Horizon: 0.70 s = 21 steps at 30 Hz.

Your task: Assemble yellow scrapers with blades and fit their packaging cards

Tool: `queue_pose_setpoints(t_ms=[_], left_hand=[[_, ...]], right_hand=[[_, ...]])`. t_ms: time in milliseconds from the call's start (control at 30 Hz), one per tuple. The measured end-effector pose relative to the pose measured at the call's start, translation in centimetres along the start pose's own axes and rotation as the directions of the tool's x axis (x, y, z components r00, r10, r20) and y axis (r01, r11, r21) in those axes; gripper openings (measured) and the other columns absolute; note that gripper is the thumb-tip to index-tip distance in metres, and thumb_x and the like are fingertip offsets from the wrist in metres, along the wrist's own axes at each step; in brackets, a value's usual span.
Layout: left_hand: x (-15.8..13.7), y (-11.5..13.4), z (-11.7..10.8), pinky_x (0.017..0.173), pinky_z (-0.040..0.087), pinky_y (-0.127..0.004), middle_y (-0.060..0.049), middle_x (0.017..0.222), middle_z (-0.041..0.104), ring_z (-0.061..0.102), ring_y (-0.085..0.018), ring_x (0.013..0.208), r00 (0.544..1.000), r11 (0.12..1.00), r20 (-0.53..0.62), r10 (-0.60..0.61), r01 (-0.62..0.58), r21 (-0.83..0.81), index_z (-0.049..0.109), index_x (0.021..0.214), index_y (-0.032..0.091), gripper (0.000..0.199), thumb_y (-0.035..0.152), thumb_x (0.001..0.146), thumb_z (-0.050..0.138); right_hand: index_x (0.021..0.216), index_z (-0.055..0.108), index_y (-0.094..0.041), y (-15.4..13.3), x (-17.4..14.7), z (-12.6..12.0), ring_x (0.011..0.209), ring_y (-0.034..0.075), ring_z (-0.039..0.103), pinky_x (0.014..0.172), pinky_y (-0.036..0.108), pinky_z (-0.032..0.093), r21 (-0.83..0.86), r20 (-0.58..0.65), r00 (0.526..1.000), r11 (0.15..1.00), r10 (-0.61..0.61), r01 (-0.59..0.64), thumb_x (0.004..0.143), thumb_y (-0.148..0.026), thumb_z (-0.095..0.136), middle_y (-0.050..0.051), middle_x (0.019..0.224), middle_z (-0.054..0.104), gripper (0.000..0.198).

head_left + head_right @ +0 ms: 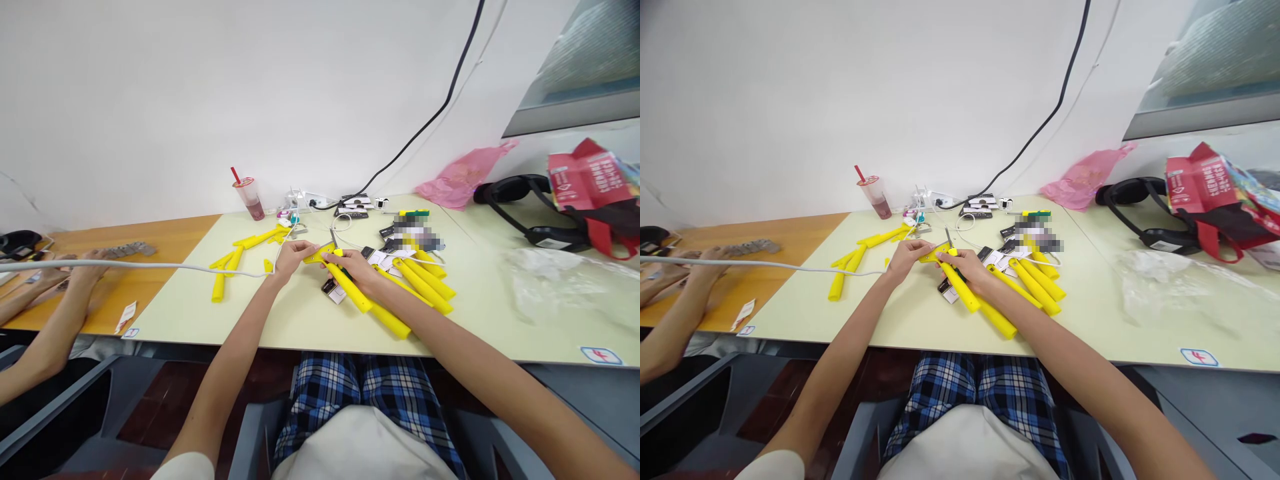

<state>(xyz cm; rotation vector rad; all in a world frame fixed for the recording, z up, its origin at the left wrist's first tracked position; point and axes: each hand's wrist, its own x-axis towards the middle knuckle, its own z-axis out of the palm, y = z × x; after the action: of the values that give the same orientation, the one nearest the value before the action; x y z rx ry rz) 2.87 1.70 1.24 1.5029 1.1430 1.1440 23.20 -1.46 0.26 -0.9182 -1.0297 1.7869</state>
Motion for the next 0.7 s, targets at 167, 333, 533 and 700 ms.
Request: queue_pose_setpoints(t_ms=[167, 333, 533, 700], left_hand=[[0.01, 0.05, -0.04, 0.075, 0.050, -0.032, -0.006, 0.082, 0.077, 0.063, -0.019, 0.078, 1.000, 1.000, -0.002, -0.001, 0.001, 0.002, 0.083, 0.077, 0.017, 0.047, 0.060, 0.064, 0.096], [-0.01, 0.14, -0.05, 0.077, 0.051, -0.033, -0.006, 0.083, 0.077, 0.064, -0.019, 0.079, 1.000, 1.000, -0.003, -0.008, 0.008, -0.012, 0.083, 0.077, 0.017, 0.048, 0.060, 0.063, 0.097], [0.00, 0.04, 0.00, 0.076, 0.050, -0.032, -0.007, 0.085, 0.078, 0.064, -0.019, 0.080, 1.000, 1.000, -0.014, -0.012, 0.011, -0.018, 0.083, 0.077, 0.017, 0.048, 0.060, 0.062, 0.097], [0.03, -0.01, 0.06, 0.074, 0.049, -0.030, -0.006, 0.083, 0.077, 0.062, -0.018, 0.079, 0.999, 0.999, -0.030, -0.019, 0.018, -0.030, 0.084, 0.079, 0.016, 0.049, 0.059, 0.061, 0.098]], right_hand=[[0.088, 0.076, -0.016, 0.23, 0.03, -0.12, 0.055, 0.013, 0.067, 0.041, 0.023, 0.054, -0.007, -0.003, 1.000, 1.000, -0.019, 0.019, 0.079, -0.034, 0.097, 0.009, 0.095, 0.083, 0.029], [0.087, 0.075, -0.016, 0.29, 0.05, -0.18, 0.055, 0.014, 0.067, 0.041, 0.024, 0.054, -0.006, -0.007, 1.000, 1.000, -0.027, 0.027, 0.078, -0.034, 0.097, 0.010, 0.096, 0.083, 0.029], [0.084, 0.075, -0.015, 0.13, 0.05, -0.02, 0.054, 0.013, 0.066, 0.040, 0.023, 0.053, 0.003, -0.022, 1.000, 1.000, -0.021, 0.021, 0.076, -0.033, 0.098, 0.010, 0.093, 0.083, 0.031], [0.084, 0.075, -0.015, 0.12, 0.07, 0.04, 0.055, 0.013, 0.066, 0.040, 0.023, 0.054, 0.009, -0.024, 1.000, 1.000, -0.019, 0.019, 0.076, -0.035, 0.099, 0.010, 0.095, 0.083, 0.032]])
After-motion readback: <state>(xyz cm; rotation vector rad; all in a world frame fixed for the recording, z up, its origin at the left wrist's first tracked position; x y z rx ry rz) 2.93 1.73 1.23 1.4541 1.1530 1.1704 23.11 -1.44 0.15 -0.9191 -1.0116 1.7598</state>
